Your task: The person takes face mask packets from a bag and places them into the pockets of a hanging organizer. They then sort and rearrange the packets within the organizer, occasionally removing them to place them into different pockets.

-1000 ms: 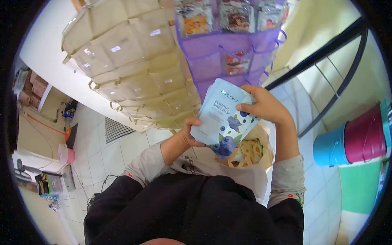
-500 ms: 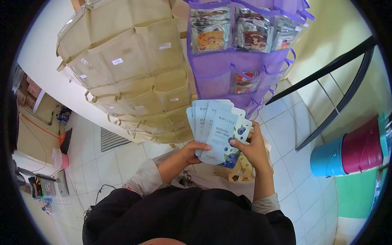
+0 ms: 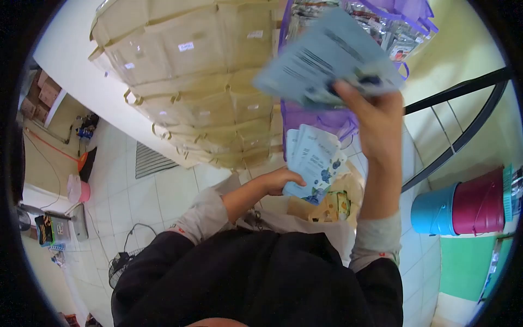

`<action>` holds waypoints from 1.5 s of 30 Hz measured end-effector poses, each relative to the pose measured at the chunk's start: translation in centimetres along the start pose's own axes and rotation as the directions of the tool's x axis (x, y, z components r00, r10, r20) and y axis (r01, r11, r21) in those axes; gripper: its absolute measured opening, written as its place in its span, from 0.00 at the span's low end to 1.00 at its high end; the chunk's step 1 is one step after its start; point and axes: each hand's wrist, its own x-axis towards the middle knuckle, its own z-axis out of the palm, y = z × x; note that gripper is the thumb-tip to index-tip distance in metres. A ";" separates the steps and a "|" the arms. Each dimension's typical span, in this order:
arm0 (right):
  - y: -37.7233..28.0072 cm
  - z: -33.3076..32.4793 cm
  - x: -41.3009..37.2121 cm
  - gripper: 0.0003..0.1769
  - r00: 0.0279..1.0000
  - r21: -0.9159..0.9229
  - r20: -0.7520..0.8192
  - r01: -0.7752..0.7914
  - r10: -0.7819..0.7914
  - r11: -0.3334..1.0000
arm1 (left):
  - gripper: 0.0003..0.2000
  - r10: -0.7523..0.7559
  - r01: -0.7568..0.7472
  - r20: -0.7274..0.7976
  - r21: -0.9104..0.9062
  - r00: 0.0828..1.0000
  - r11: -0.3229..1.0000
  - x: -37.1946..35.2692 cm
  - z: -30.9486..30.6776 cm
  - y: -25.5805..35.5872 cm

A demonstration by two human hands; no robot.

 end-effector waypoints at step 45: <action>6.5 12.8 3.8 0.17 0.817 -0.765 0.576 0.555 -0.039 0.327 | 0.23 0.116 -0.118 -0.018 -0.107 0.993 0.987 -1.7 1.6 0.0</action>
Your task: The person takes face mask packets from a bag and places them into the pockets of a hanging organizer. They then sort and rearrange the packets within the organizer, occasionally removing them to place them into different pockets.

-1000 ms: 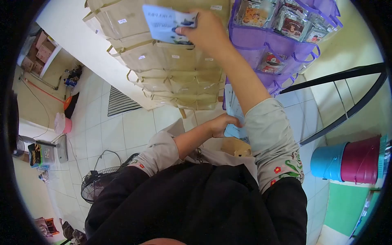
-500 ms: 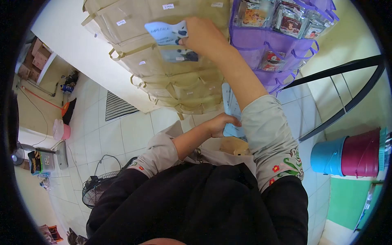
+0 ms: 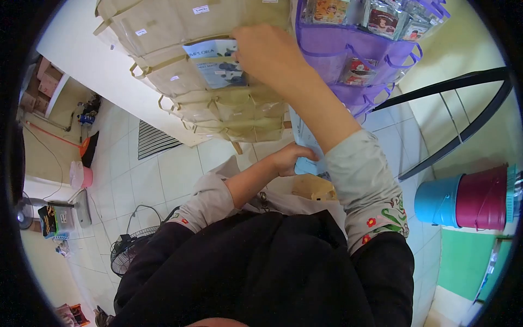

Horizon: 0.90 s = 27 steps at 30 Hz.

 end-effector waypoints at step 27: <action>4.9 -10.2 -10.9 0.25 0.768 0.845 -0.360 0.027 0.530 0.534 | 0.25 0.046 -0.045 0.022 -0.038 0.999 0.998 0.3 0.3 -0.8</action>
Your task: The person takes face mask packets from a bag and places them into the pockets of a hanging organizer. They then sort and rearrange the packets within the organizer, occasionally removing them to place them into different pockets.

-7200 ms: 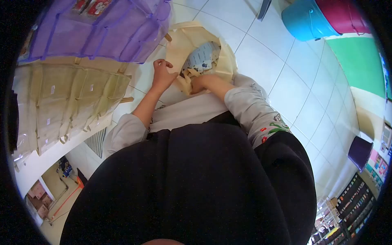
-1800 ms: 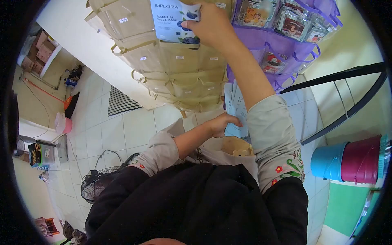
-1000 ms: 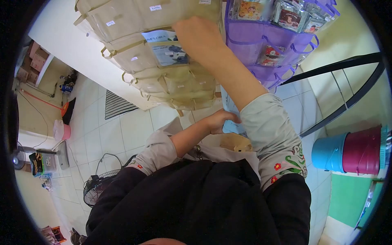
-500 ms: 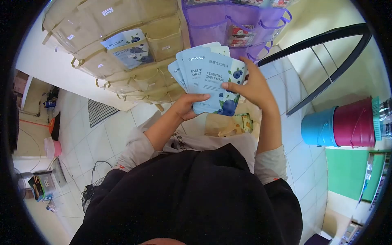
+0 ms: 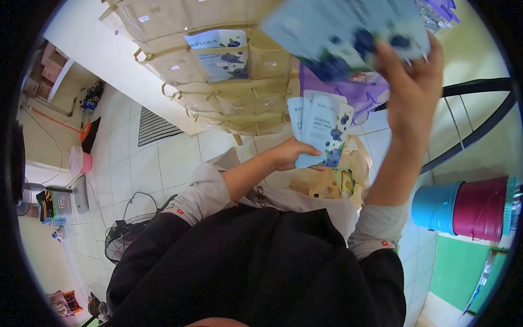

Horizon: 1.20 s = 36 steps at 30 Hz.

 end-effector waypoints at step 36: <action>6.8 15.8 3.8 0.09 0.688 -0.468 0.673 0.679 -0.270 0.566 | 0.23 -0.021 0.026 -0.045 0.103 0.999 0.994 1.5 -0.3 -0.7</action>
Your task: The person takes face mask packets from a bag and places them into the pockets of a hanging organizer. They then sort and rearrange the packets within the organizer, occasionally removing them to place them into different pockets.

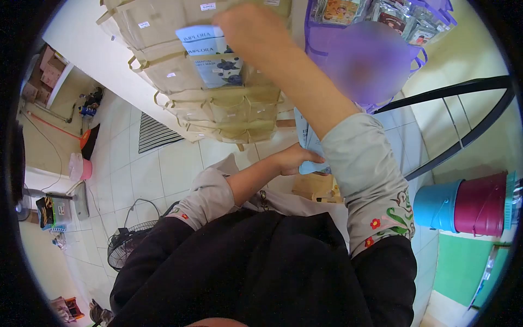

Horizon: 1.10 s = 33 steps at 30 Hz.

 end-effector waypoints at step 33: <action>3.8 -7.3 -25.9 0.19 0.490 0.753 0.367 -0.655 0.791 0.056 | 0.22 0.078 -0.089 -0.063 -0.204 0.995 0.975 -3.3 1.1 3.0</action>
